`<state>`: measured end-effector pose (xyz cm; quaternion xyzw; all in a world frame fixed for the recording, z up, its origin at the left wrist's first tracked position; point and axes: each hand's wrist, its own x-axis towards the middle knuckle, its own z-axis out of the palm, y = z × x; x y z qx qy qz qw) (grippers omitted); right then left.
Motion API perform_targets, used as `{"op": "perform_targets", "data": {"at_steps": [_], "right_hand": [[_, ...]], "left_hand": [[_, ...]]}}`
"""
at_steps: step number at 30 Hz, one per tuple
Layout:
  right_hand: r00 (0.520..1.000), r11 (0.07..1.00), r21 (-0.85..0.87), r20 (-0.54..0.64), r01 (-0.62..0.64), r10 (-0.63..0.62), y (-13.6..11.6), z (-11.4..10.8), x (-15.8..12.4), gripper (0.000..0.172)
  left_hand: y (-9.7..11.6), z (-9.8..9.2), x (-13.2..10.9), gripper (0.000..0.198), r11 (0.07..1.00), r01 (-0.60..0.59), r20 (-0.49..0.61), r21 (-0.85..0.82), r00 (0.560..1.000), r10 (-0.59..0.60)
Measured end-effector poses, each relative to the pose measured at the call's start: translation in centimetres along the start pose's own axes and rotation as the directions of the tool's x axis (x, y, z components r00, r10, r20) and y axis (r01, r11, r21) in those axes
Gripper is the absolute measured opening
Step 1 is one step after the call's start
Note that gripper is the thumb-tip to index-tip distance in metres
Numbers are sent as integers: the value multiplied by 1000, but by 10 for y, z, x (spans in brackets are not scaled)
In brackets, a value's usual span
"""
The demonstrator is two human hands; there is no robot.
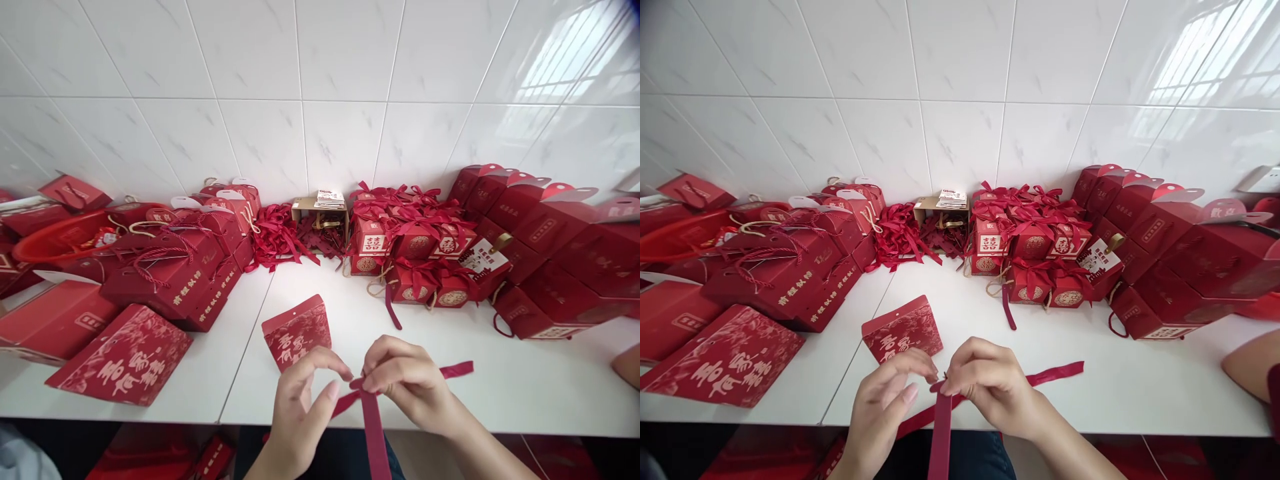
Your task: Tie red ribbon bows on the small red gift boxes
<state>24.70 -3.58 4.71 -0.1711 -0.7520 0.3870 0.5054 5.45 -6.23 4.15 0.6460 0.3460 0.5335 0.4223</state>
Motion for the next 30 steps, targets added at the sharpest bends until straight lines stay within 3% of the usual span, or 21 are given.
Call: {"op": "perform_targets", "data": {"at_steps": [4,9,17,21,25,27,29,30], "right_hand": [[993,996,-79,114,41,-32,-2,-2,-1,31],[984,995,-80,164,-61,74,-2,6,1,20],[956,944,-315,293,104,-7,3,11,-2,24],[906,926,-334,423,175,-19,-2,8,4,27],[880,957,-253,475,142,-5,-2,9,8,29],[919,974,-209,395,84,5,2,12,6,28],[965,990,-141,259,6,32,9,16,0,24],[981,995,-91,186,-40,56,13,18,-4,22]], "left_hand": [[11,-7,3,10,987,145,81,71,985,-150],[15,-12,2,11,968,206,211,142,949,-233],[16,-15,-11,22,881,396,165,259,880,-444],[9,-18,-16,28,879,452,194,149,859,-475],[-3,-13,-23,29,850,524,278,-62,827,-489],[-7,-10,-27,30,889,452,200,-74,880,-431],[-12,-10,-28,22,966,254,-65,50,966,-251],[-14,-13,-27,14,974,149,-238,171,965,-106]]}}
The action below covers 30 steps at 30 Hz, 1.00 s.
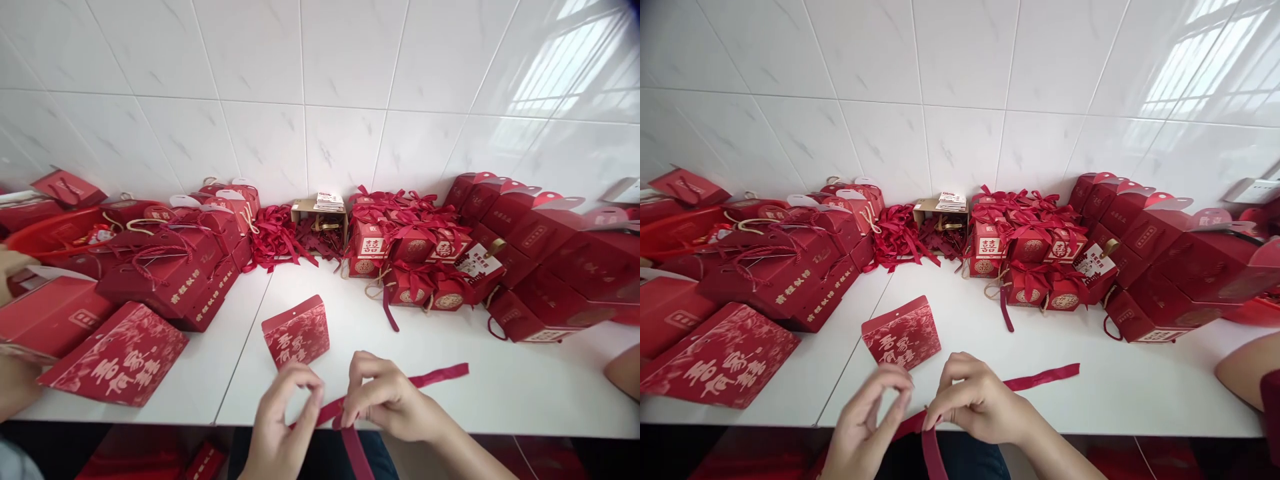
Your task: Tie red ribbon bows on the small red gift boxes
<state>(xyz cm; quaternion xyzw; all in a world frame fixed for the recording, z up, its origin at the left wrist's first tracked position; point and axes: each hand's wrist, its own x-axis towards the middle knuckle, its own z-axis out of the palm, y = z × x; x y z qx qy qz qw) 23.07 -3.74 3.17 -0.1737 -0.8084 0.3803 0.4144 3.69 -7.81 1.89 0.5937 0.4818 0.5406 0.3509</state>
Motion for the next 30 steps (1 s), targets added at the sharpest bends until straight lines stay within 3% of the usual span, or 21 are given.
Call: {"op": "perform_targets", "data": {"at_steps": [1,2,3,4,6,9,12,21,27,30], "right_hand": [[997,998,61,-67,-34,39,4,3,-3,19],[989,991,116,-127,-67,81,9,6,-5,17],[977,983,155,-175,-97,124,13,8,-6,15],[964,976,174,-211,-129,165,18,10,-6,13],[940,967,173,-256,-187,227,29,14,-2,15],[910,955,167,-300,-245,286,46,19,12,15],[895,945,224,-328,-238,303,60,25,28,12],[835,889,371,-369,-270,408,63,40,34,12],[838,888,363,-357,-282,412,59,41,33,11],[828,927,268,-430,-263,360,59,45,30,10]], "left_hand": [[-3,-3,4,13,989,-94,-187,114,976,115],[-7,-8,10,27,965,-137,-335,222,919,208],[-11,-13,17,43,944,-139,-433,301,862,265],[-15,-19,25,55,935,-118,-466,333,842,272],[-22,-30,42,63,950,-77,-410,303,889,203],[-30,-37,59,47,977,-2,-171,214,984,39],[-36,-30,64,22,983,33,-32,181,999,-27],[-40,-11,51,17,977,-72,-82,200,993,89],[-41,-10,46,18,983,-111,-58,146,991,121],[-41,-9,42,17,985,-125,-37,121,991,130]]}}
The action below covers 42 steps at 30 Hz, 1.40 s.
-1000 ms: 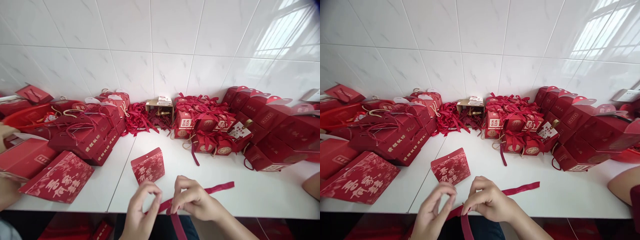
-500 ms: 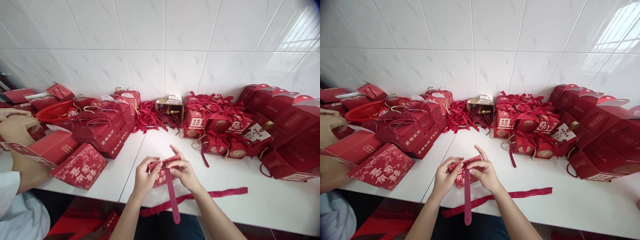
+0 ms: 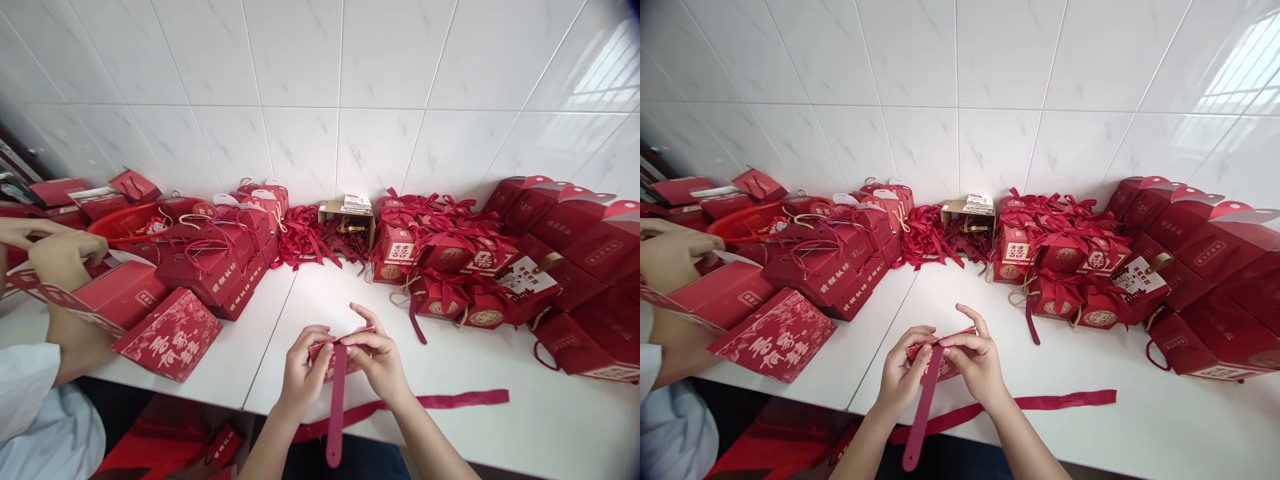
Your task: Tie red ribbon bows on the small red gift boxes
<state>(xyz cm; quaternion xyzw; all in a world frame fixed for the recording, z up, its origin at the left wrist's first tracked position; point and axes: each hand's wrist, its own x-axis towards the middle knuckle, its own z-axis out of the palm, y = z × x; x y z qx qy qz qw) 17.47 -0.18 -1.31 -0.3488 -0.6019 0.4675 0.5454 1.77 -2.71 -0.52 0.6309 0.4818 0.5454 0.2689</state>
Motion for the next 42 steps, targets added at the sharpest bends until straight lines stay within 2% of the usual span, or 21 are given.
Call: {"op": "perform_targets", "data": {"at_steps": [2,4,5,8,9,10,12,13,15,18,20,24,25,26,28,30,33,35,38,40,42], "right_hand": [[992,995,-50,-89,82,-86,3,1,-3,16],[981,990,-56,-135,132,-138,6,1,-6,37],[981,990,-42,-130,137,-141,7,1,-8,42],[989,992,-33,-78,124,-127,3,-2,-11,25],[987,989,-59,-74,137,-141,-1,-4,-11,24],[982,981,-100,-75,166,-173,-5,-6,-12,25],[961,944,-211,-53,255,-272,-16,-11,-13,23],[945,915,-264,-34,306,-326,-21,-14,-13,21],[909,855,-339,6,393,-416,-32,-20,-14,18],[870,792,-377,88,480,-486,-43,-28,-17,15],[852,764,-383,157,519,-500,-48,-31,-20,12],[829,729,-394,266,560,-492,-53,-35,-30,10],[824,724,-393,283,566,-491,-53,-35,-32,11],[820,722,-390,294,572,-491,-54,-36,-34,12],[815,721,-381,303,579,-494,-54,-37,-37,13],[817,727,-374,303,575,-490,-55,-38,-38,12],[829,749,-357,274,558,-487,-55,-40,-37,9],[837,764,-342,247,547,-488,-56,-41,-36,7],[843,770,-345,226,537,-487,-56,-42,-36,7],[847,771,-351,220,532,-485,-56,-42,-37,7],[850,774,-351,220,526,-478,-55,-42,-38,8]], "left_hand": [[0,0,-3,17,1000,-29,15,0,999,29],[-2,0,-6,18,996,-90,32,4,995,90],[-2,1,-7,18,992,-123,49,4,991,123],[-1,2,-11,14,983,-176,96,49,981,171],[1,2,-13,20,974,-203,84,97,977,195],[5,1,-15,35,955,-251,53,157,968,245],[16,-4,-19,61,883,-370,-25,289,919,393],[23,-8,-22,62,839,-423,-39,341,886,463],[39,-17,-25,42,777,-506,7,374,839,544],[56,-26,-27,23,749,-597,77,286,794,603],[61,-26,-27,31,762,-606,-8,227,781,624],[62,-16,-20,84,868,-458,-302,191,814,496],[62,-15,-17,91,886,-432,-327,170,823,464],[61,-16,-13,89,893,-423,-325,153,832,450],[58,-20,-5,62,883,-434,-271,178,841,468],[54,-27,1,33,855,-450,-171,257,850,499],[48,-36,1,7,833,-499,17,238,860,510],[44,-39,-3,16,822,-543,105,172,840,532],[43,-38,-7,36,812,-571,164,119,818,551],[42,-34,-8,43,841,-538,212,53,830,517],[42,-30,-8,44,890,-456,265,-30,855,447]]}}
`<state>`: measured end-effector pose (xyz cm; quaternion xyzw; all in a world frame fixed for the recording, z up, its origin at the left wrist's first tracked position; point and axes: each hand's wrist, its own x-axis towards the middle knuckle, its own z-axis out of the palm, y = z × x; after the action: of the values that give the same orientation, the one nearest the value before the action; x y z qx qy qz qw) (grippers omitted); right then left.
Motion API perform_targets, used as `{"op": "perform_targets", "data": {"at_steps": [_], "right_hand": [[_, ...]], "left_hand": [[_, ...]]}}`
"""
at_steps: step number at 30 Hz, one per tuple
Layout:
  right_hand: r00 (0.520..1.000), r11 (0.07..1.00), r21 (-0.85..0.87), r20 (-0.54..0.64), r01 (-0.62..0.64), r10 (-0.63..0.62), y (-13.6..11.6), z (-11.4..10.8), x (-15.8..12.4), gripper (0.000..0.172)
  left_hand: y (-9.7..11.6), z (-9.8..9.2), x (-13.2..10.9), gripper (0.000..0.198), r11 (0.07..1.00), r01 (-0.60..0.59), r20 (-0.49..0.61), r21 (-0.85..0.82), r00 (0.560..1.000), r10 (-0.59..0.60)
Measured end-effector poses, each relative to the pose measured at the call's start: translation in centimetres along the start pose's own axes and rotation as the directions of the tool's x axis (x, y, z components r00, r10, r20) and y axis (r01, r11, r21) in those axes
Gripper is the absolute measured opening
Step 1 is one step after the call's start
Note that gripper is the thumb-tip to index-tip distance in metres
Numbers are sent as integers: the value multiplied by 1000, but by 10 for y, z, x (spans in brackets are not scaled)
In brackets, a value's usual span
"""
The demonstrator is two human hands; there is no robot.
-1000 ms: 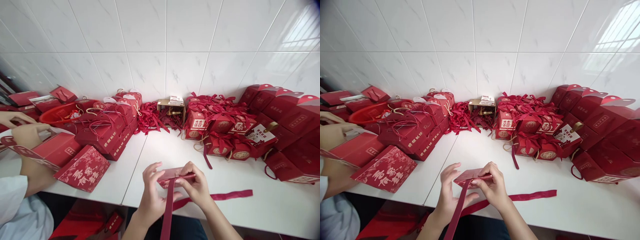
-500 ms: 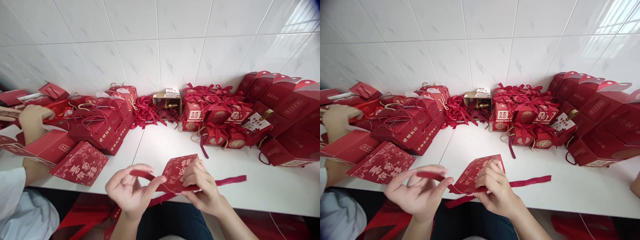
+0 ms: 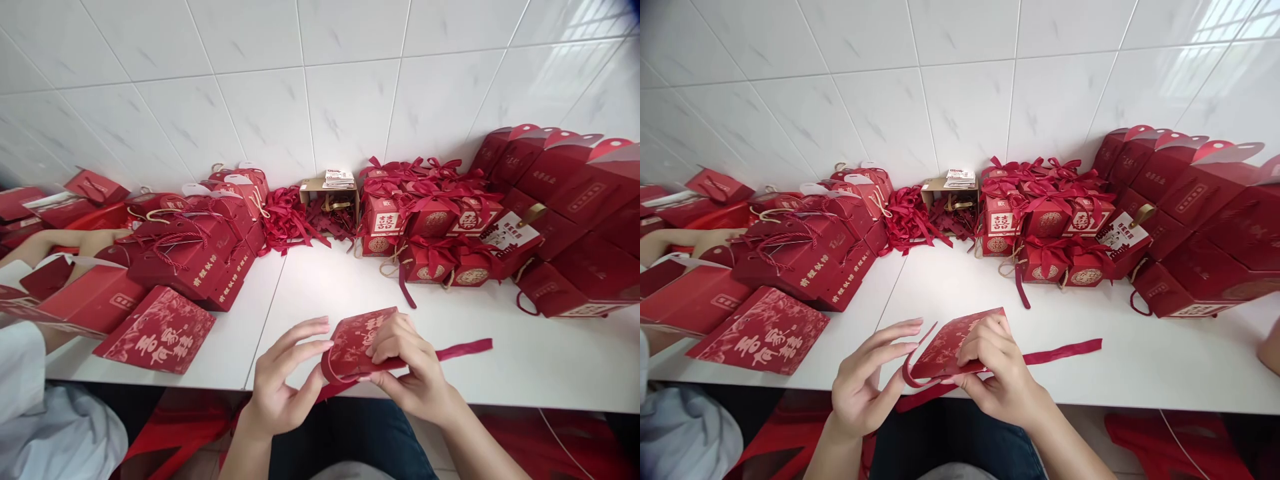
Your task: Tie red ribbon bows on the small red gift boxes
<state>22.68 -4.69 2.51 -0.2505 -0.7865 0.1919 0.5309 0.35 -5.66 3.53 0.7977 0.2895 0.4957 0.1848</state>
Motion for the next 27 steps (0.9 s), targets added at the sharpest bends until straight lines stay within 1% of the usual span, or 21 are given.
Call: {"op": "perform_targets", "data": {"at_steps": [3,5,7,9,13,16,18,23,27], "right_hand": [[1000,1000,-1,11,-10,10,0,2,-2,9],[1000,1000,1,12,-18,18,0,3,-3,11],[999,999,6,8,-32,32,0,3,-3,15],[999,999,11,2,-49,49,0,3,-4,17],[997,997,41,-1,-71,71,-2,2,-3,17],[997,996,57,-11,-71,72,-4,2,-2,17],[997,996,62,-19,-69,70,-4,2,-2,18],[997,994,75,-15,-74,75,-4,2,-2,19],[995,993,79,-29,-88,90,-3,3,-3,18]], "left_hand": [[3,9,1,38,975,155,39,-160,988,-151],[6,15,1,32,942,235,35,-239,972,-233],[11,19,1,27,915,278,19,-292,958,-285],[14,22,2,24,899,297,-1,-323,949,-314],[15,24,1,23,895,272,-40,-353,952,-304],[14,25,-1,23,907,239,-87,-347,955,-285],[13,25,-2,23,913,226,-99,-340,957,-274],[11,24,-5,25,915,204,-83,-348,966,-247],[9,21,-6,28,911,155,-7,-383,985,-170]]}}
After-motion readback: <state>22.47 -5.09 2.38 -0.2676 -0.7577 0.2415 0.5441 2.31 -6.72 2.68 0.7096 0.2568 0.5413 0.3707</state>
